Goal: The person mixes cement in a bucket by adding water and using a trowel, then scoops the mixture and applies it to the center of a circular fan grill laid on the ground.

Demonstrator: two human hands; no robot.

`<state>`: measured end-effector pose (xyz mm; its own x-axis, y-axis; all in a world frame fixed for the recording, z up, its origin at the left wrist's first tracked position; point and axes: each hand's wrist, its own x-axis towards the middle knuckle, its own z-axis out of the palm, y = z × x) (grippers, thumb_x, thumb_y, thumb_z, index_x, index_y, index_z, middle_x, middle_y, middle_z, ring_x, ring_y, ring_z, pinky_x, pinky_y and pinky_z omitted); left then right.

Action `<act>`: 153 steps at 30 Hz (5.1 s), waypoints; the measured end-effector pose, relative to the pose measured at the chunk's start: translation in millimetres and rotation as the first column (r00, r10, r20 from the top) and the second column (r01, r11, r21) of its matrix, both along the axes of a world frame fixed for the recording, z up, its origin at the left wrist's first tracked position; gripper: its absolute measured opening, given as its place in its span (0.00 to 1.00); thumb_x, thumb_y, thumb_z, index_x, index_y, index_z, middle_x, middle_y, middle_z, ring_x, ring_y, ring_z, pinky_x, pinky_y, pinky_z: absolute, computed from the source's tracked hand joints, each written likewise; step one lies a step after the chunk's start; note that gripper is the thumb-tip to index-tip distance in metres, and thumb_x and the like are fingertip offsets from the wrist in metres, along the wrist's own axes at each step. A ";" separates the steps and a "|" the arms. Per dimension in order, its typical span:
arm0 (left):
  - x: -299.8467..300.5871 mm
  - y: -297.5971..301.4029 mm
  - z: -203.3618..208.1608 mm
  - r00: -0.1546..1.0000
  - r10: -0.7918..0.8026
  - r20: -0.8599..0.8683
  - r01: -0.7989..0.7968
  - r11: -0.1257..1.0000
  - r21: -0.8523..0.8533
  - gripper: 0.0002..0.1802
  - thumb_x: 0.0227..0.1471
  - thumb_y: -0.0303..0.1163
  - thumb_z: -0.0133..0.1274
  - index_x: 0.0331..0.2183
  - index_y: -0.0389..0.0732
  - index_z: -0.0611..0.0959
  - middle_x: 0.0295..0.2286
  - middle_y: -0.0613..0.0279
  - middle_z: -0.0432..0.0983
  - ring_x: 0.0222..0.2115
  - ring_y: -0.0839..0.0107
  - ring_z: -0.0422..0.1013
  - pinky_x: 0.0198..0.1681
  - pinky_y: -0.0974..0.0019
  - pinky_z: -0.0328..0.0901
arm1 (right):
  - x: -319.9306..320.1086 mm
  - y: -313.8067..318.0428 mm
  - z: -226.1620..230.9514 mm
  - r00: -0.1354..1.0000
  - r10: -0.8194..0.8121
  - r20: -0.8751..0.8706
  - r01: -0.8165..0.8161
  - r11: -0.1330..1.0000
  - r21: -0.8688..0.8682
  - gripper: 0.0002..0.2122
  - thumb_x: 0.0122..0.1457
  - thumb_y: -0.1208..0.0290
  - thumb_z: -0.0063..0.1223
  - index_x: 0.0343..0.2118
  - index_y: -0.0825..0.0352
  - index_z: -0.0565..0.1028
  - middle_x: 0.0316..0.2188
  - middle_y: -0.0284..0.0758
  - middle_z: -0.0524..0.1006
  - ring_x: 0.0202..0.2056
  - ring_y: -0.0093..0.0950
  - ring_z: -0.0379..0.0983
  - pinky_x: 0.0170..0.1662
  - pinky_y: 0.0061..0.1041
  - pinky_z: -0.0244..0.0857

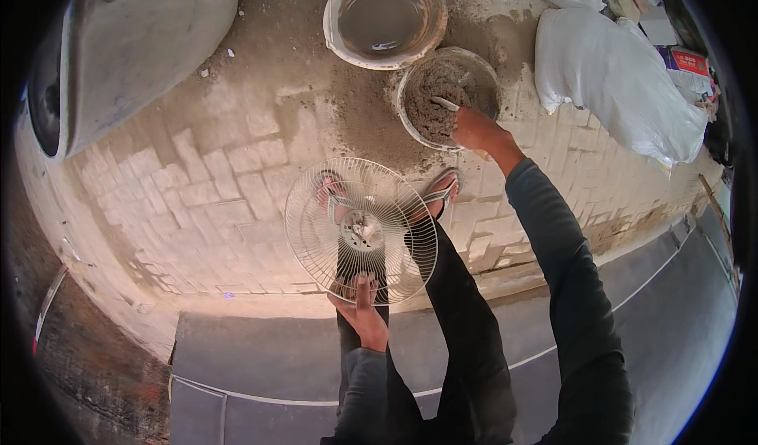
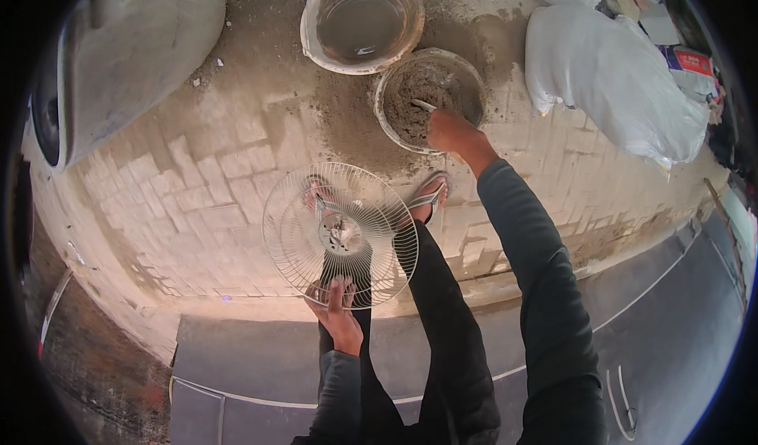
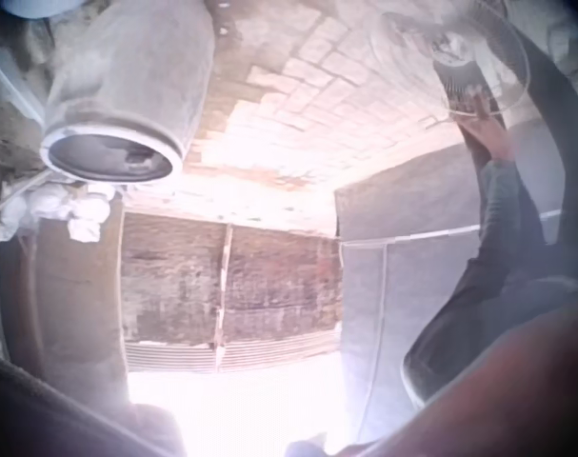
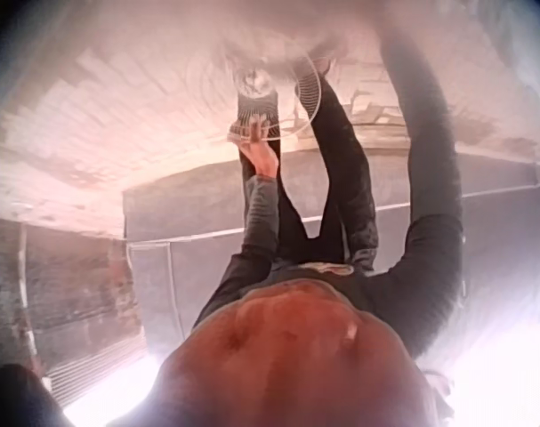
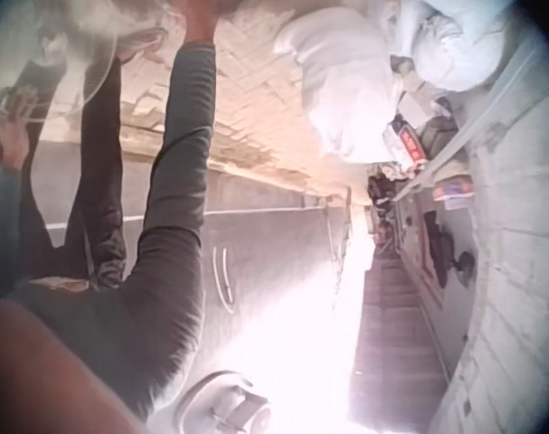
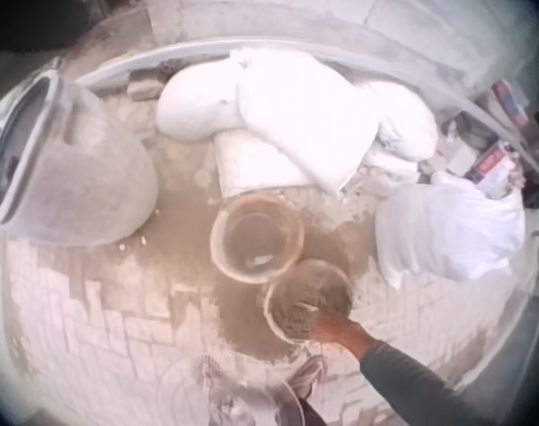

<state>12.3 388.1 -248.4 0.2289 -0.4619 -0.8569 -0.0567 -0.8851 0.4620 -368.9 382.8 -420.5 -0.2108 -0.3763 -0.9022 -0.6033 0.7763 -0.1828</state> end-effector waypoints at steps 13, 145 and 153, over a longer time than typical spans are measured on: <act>-15.1 -4.2 5.4 1.000 -0.006 0.006 0.006 1.000 -0.022 0.30 0.57 0.31 0.58 0.55 0.44 0.60 0.42 0.53 0.73 0.41 0.61 0.75 0.46 0.56 0.71 | 37.7 -76.2 23.3 0.723 0.667 -0.180 -0.641 0.745 0.184 0.08 0.52 0.74 0.57 0.34 0.66 0.83 0.30 0.37 0.81 0.39 0.36 0.81 0.41 0.33 0.77; 10.9 -30.1 -42.2 0.853 -0.514 -0.087 0.430 0.788 -0.441 0.18 0.63 0.46 0.50 0.25 0.51 0.69 0.17 0.80 0.47 0.16 0.84 0.44 0.18 0.74 0.42 | 47.2 152.6 -63.7 0.736 -0.391 0.553 0.651 0.634 -0.418 0.21 0.70 0.52 0.39 0.33 0.69 0.68 0.22 0.32 0.69 0.20 0.21 0.67 0.18 0.26 0.61; -29.3 -43.5 -54.9 0.821 -0.521 -0.234 0.427 0.831 -0.357 0.23 0.64 0.56 0.45 0.25 0.48 0.71 0.16 0.79 0.50 0.16 0.84 0.47 0.20 0.75 0.46 | 116.9 156.2 6.9 0.994 0.086 0.060 0.011 0.483 -0.875 0.17 0.68 0.57 0.44 0.37 0.71 0.70 0.24 0.50 0.75 0.25 0.48 0.74 0.29 0.43 0.68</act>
